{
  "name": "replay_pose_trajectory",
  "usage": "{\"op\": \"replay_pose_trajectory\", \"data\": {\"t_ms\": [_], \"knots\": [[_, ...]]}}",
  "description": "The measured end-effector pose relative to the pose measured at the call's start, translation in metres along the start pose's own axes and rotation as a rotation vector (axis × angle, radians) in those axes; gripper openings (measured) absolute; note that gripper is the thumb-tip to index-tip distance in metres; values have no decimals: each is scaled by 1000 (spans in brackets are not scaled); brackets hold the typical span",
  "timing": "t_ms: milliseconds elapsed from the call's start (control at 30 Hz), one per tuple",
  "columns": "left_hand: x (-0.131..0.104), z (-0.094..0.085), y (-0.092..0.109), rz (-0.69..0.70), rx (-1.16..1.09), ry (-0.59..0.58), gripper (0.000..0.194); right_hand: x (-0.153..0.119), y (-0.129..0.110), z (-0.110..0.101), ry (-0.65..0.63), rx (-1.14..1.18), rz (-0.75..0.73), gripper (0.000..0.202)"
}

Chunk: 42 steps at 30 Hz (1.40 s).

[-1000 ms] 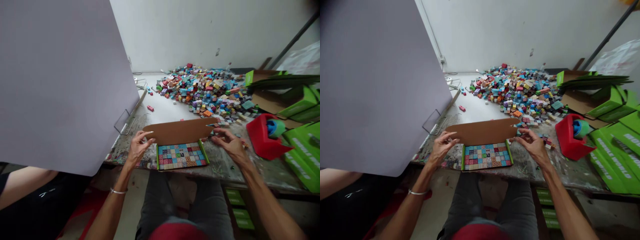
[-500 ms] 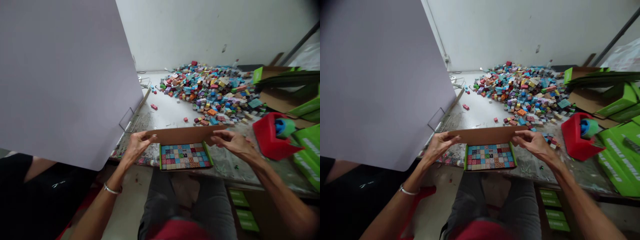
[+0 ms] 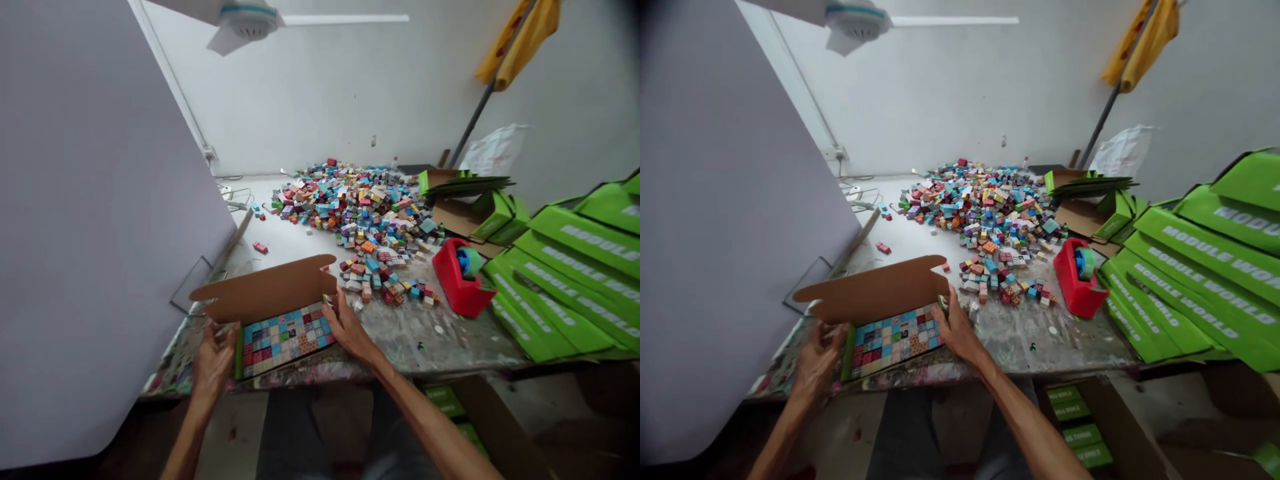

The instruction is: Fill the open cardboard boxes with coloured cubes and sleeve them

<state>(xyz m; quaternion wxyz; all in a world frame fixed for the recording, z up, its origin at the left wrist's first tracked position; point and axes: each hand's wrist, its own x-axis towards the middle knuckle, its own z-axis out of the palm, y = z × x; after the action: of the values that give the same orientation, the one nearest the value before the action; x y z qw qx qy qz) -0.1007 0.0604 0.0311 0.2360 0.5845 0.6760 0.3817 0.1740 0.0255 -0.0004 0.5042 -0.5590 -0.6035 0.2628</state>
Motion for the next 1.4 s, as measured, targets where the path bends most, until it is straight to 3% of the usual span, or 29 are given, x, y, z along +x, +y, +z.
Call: {"op": "replay_pose_trajectory", "data": {"t_ms": [100, 133, 200, 267, 333, 400, 500, 633, 700, 767, 833, 867, 967, 1033, 1100, 1200, 1400], "knots": [[-30, 4, 21, 270, 124, 274, 49, 10, 17, -48, 253, -308, -50, 54], [-46, 13, 30, 369, 66, 254, 41, 12, 25, -69, 372, -449, -28, 54], [-80, 43, 50, 495, -83, -7, 27, 12, 41, -105, 442, -698, 91, 62], [-107, 78, 72, 532, -192, -294, 25, 11, 51, -127, 308, -833, 228, 54], [-122, 109, 90, 507, -256, -460, 26, 10, 53, -134, 161, -890, 312, 40], [-127, 128, 102, 505, -284, -538, 27, 11, 51, -131, 121, -926, 337, 35], [-125, 129, 101, 538, -291, -578, 27, 12, 46, -128, 146, -921, 332, 32], [-118, 95, 73, 527, -276, -430, 26, -5, 43, -129, 156, -727, 340, 34], [-111, 73, 51, 498, -240, -259, 25, -17, 36, -120, 144, -559, 372, 37], [-100, 52, 27, 432, -148, -3, 24, -23, 23, -98, 99, -426, 323, 40], [-85, 34, 4, 322, -12, 221, 27, -20, 2, -64, -6, -364, 141, 38], [-77, 27, -7, 262, 47, 264, 31, -16, -10, -43, -81, -346, 30, 35], [-55, 16, -29, 169, 106, 125, 34, 1, -46, 27, -324, -315, -223, 26], [-48, 16, -34, 188, 84, 14, 31, 11, -59, 68, -431, -310, -276, 28], [-47, 19, -34, 206, 67, -12, 33, 17, -63, 95, -457, -333, -289, 35], [-53, 21, -32, 201, 53, -16, 36, 17, -60, 108, -401, -354, -290, 41], [-70, 19, -20, 200, 29, -66, 38, 7, -56, 90, -356, -311, -153, 28]]}}
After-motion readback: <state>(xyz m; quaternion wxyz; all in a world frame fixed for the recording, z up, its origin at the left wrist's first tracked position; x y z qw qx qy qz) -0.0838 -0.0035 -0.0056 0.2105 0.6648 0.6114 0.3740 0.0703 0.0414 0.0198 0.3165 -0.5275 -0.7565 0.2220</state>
